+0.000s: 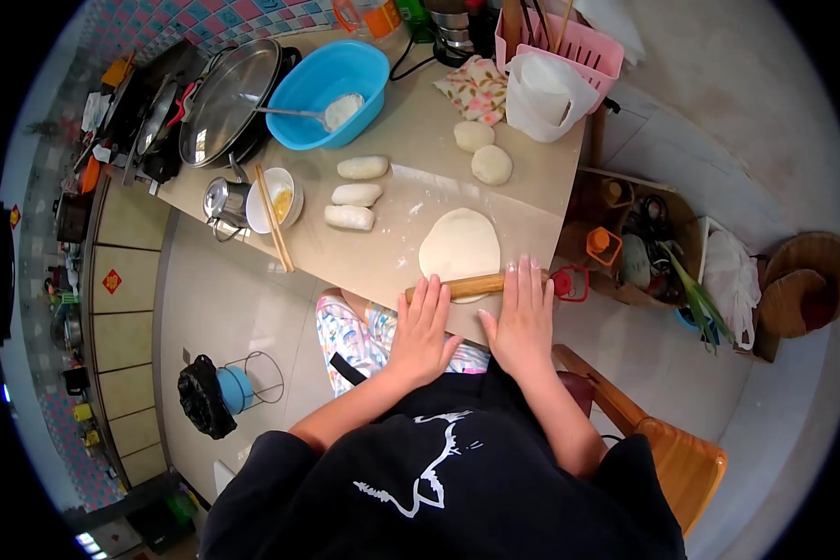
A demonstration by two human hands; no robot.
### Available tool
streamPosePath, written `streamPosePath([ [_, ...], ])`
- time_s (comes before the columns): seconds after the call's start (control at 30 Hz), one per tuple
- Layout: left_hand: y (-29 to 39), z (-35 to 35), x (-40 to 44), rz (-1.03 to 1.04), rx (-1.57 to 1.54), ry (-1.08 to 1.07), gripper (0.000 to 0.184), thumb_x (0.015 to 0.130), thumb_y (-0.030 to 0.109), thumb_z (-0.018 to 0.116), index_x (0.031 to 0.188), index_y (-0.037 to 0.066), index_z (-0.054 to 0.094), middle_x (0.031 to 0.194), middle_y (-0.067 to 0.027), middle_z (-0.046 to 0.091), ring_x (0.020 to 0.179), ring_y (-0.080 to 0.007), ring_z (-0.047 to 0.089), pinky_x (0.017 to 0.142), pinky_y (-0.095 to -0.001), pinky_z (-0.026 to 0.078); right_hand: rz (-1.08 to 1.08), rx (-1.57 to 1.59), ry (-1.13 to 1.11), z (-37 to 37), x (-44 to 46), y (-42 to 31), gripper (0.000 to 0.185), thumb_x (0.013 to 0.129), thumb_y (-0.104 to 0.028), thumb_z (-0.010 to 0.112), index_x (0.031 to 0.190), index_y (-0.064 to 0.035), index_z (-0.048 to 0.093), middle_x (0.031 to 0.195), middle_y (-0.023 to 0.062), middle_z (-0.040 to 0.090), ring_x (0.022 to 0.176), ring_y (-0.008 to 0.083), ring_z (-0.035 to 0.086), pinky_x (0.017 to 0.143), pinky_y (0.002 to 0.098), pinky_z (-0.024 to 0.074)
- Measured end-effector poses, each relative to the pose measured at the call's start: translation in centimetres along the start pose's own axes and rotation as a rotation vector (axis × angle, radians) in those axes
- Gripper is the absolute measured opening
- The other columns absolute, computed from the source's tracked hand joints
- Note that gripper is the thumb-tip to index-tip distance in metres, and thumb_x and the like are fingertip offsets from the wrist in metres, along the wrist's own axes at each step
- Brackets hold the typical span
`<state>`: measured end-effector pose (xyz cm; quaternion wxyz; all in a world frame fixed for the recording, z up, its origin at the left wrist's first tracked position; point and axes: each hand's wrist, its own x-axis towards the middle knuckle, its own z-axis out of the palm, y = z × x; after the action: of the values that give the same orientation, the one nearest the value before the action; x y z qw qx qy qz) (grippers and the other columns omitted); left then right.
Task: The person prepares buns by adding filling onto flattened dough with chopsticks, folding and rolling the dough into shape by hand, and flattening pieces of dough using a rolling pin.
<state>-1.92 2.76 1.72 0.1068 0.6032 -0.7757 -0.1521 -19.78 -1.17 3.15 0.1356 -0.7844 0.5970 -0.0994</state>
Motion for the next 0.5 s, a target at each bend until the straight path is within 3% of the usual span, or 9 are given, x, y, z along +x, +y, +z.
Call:
streamPosePath([
  [0.07,-0.6,0.1,0.8,0.014,-0.003,-0.023,0.081,0.084,0.036,0.058,0.145,-0.004,0.02,0.151,-0.0236,0.018,0.141,-0.0362,0.016,0.11,-0.0565,0.015,-0.013,-0.002,0.039,0.6,1.3,0.2,0.071,0.083,-0.033,0.063,0.137,0.0025,0.034,0.145,0.0218,0.032,0.138,0.0348,0.024,0.111,0.0542,0.0168],
  [0.13,-2.2,-0.4,5.1,-0.058,0.012,0.085,0.076,0.086,0.032,0.054,0.144,-0.005,0.021,0.15,-0.0241,0.021,0.141,-0.0378,0.015,0.111,-0.0565,0.012,-0.038,-0.032,0.034,0.8,5.7,0.5,0.065,0.086,-0.034,0.059,0.137,-0.0004,0.037,0.145,0.0187,0.033,0.138,0.031,0.026,0.112,0.0535,0.0167],
  [0.3,-6.1,-1.2,16.5,-0.082,0.135,0.335,0.059,0.089,0.028,0.05,0.135,-0.005,0.037,0.142,-0.024,0.036,0.137,-0.0371,0.026,0.111,-0.0516,0.019,-0.075,-0.158,0.306,2.0,16.0,1.1,0.061,0.089,-0.037,0.054,0.137,-0.0027,0.04,0.146,0.0183,0.034,0.138,0.0293,0.027,0.112,0.0527,0.0168],
  [0.4,-6.4,-0.8,18.0,-0.001,0.2,0.234,0.046,0.089,0.024,0.052,0.126,-0.004,0.048,0.138,-0.0235,0.04,0.134,-0.0376,0.031,0.109,-0.0475,0.026,-0.083,-0.161,0.424,1.9,16.0,1.2,0.06,0.088,-0.035,0.055,0.137,-0.0031,0.041,0.145,0.0206,0.033,0.138,0.0321,0.027,0.112,0.0526,0.017],
  [0.47,-5.7,-0.1,16.6,0.133,0.013,0.179,0.036,0.087,0.02,0.055,0.115,-0.001,0.056,0.13,-0.0234,0.047,0.127,-0.0387,0.039,0.105,-0.0429,0.034,-0.038,-0.095,0.311,2.4,11.7,0.5,0.059,0.086,-0.033,0.058,0.135,-0.0032,0.042,0.143,0.0225,0.035,0.137,0.0346,0.028,0.111,0.052,0.0187],
  [0.5,-5.0,-0.1,15.8,0.118,-0.123,0.206,0.029,0.083,0.017,0.06,0.107,0.0,0.06,0.12,-0.022,0.053,0.116,-0.0393,0.048,0.097,-0.0406,0.041,-0.079,-0.052,0.275,2.3,9.5,0.1,0.056,0.084,-0.028,0.061,0.131,-0.0033,0.045,0.14,0.0227,0.038,0.134,0.0354,0.031,0.109,0.0509,0.0219],
])
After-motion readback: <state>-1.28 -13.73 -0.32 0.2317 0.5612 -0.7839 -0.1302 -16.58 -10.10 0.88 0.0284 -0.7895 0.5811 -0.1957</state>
